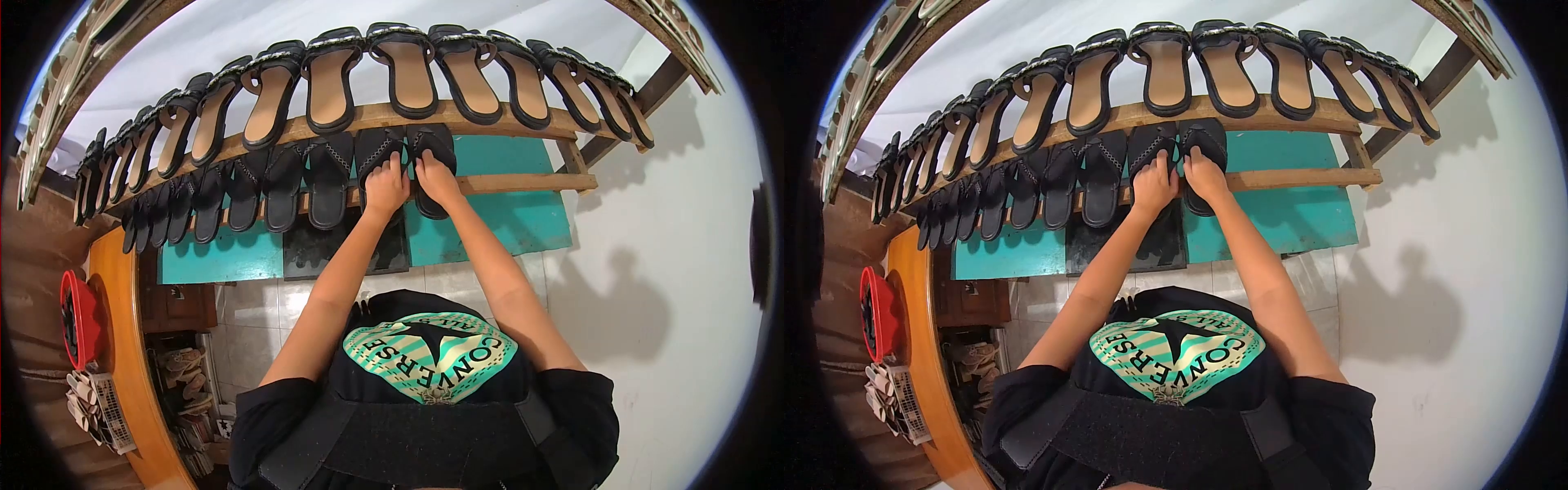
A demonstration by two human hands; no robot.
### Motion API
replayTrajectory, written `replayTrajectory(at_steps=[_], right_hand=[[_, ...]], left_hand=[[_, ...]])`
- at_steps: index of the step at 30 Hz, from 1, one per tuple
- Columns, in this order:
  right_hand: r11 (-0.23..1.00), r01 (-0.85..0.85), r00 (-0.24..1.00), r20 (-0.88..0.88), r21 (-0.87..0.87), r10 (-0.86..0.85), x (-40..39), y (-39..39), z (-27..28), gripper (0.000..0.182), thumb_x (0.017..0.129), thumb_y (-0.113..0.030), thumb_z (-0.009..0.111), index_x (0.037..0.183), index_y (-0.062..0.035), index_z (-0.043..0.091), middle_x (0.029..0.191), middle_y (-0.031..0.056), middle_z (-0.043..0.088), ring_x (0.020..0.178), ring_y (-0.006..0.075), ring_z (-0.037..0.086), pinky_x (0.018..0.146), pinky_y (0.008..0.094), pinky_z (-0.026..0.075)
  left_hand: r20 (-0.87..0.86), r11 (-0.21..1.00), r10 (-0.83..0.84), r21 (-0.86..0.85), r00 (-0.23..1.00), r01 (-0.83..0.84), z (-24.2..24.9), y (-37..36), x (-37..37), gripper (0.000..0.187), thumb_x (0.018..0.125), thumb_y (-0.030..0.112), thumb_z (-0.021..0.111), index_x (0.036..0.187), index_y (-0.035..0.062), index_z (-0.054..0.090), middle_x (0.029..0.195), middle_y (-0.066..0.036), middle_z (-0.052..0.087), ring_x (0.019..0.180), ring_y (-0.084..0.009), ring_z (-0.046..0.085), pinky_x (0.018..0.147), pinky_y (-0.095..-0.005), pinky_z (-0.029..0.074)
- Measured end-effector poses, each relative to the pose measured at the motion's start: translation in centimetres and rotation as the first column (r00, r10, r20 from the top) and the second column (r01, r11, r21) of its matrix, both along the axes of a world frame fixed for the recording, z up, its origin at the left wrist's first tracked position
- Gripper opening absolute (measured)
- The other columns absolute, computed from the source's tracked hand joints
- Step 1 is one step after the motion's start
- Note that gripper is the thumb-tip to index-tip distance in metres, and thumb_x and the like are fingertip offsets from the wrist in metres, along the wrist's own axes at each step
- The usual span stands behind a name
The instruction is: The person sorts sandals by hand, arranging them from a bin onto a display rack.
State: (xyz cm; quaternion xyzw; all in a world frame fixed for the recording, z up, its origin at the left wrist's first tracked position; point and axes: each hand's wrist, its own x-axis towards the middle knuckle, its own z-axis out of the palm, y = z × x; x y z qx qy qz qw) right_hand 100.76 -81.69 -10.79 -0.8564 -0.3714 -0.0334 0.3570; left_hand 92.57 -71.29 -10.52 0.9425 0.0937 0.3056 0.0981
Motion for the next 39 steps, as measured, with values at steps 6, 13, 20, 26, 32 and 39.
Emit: replayTrajectory(at_steps=[6, 13, 20, 26, 32, 39], right_hand=[[0.998, 0.032, 0.999, 0.003, 0.046, -0.032, -0.2, -0.3, 0.0, 0.017, 0.083, -0.018, 0.040, 0.080, -0.0009, 0.038, 0.061, 0.0227, 0.051, 0.058, 0.0387, 0.052, 0.047, 0.0447, 0.041], [0.999, 0.034, 0.996, 0.084, -0.019, -0.032, -0.9, 0.3, 0.3, 0.017, 0.084, -0.022, 0.038, 0.081, -0.0050, 0.039, 0.062, 0.0174, 0.054, 0.058, 0.0366, 0.053, 0.048, 0.0443, 0.041], [0.999, 0.034, 0.998, 0.046, -0.015, -0.034, -1.1, 0.4, 0.7, 0.018, 0.084, -0.023, 0.039, 0.080, -0.0051, 0.039, 0.063, 0.0163, 0.055, 0.058, 0.0359, 0.053, 0.048, 0.0438, 0.042], [0.996, 0.062, 0.992, 0.116, -0.062, -0.054, -1.3, 1.1, 0.4, 0.017, 0.083, -0.021, 0.040, 0.078, -0.0049, 0.040, 0.065, 0.0109, 0.056, 0.056, 0.0301, 0.056, 0.045, 0.0379, 0.045], [0.989, 0.097, 0.945, 0.322, -0.110, -0.057, -1.2, 1.4, -0.2, 0.016, 0.082, -0.021, 0.042, 0.077, -0.0057, 0.040, 0.064, 0.0079, 0.054, 0.052, 0.0254, 0.055, 0.040, 0.0335, 0.043], [0.998, -0.006, 0.924, 0.380, -0.070, 0.032, -0.3, 1.2, -0.8, 0.017, 0.082, -0.021, 0.044, 0.078, -0.0050, 0.039, 0.063, 0.0072, 0.054, 0.051, 0.0230, 0.055, 0.038, 0.0313, 0.042]], left_hand=[[0.029, 1.000, -0.014, -0.014, 0.999, 0.014, -0.2, 0.3, 0.0, 0.036, 0.071, 0.010, 0.051, 0.103, -0.0017, 0.040, 0.065, -0.012, 0.054, 0.057, -0.0259, 0.055, 0.049, -0.0344, 0.045], [-0.018, 0.999, -0.041, -0.024, 0.999, 0.040, 0.4, 0.6, -0.8, 0.031, 0.068, 0.009, 0.050, 0.098, 0.0061, 0.048, 0.071, -0.011, 0.052, 0.059, -0.0265, 0.053, 0.050, -0.0334, 0.044], [0.105, 0.986, -0.074, -0.139, 0.992, 0.088, 0.4, 0.5, -0.5, 0.033, 0.067, 0.021, 0.056, 0.093, 0.0029, 0.047, 0.068, -0.013, 0.051, 0.061, -0.0299, 0.054, 0.053, -0.0365, 0.044], [0.020, 0.999, -0.043, -0.029, 0.999, 0.043, -0.8, 0.7, 0.2, 0.019, 0.066, 0.020, 0.055, 0.071, 0.0026, 0.048, 0.065, -0.012, 0.050, 0.057, -0.0270, 0.053, 0.048, -0.0348, 0.044], [0.082, 0.998, -0.019, -0.066, 0.996, 0.024, -1.0, 0.8, 0.0, 0.012, 0.068, 0.014, 0.052, 0.065, 0.0027, 0.049, 0.063, -0.012, 0.050, 0.056, -0.0258, 0.053, 0.047, -0.0338, 0.044], [0.075, 0.975, -0.022, -0.217, 0.997, 0.038, -0.3, 0.5, -0.1, 0.013, 0.071, 0.012, 0.051, 0.072, 0.0005, 0.046, 0.065, -0.014, 0.050, 0.058, -0.0314, 0.052, 0.051, -0.0381, 0.043]])
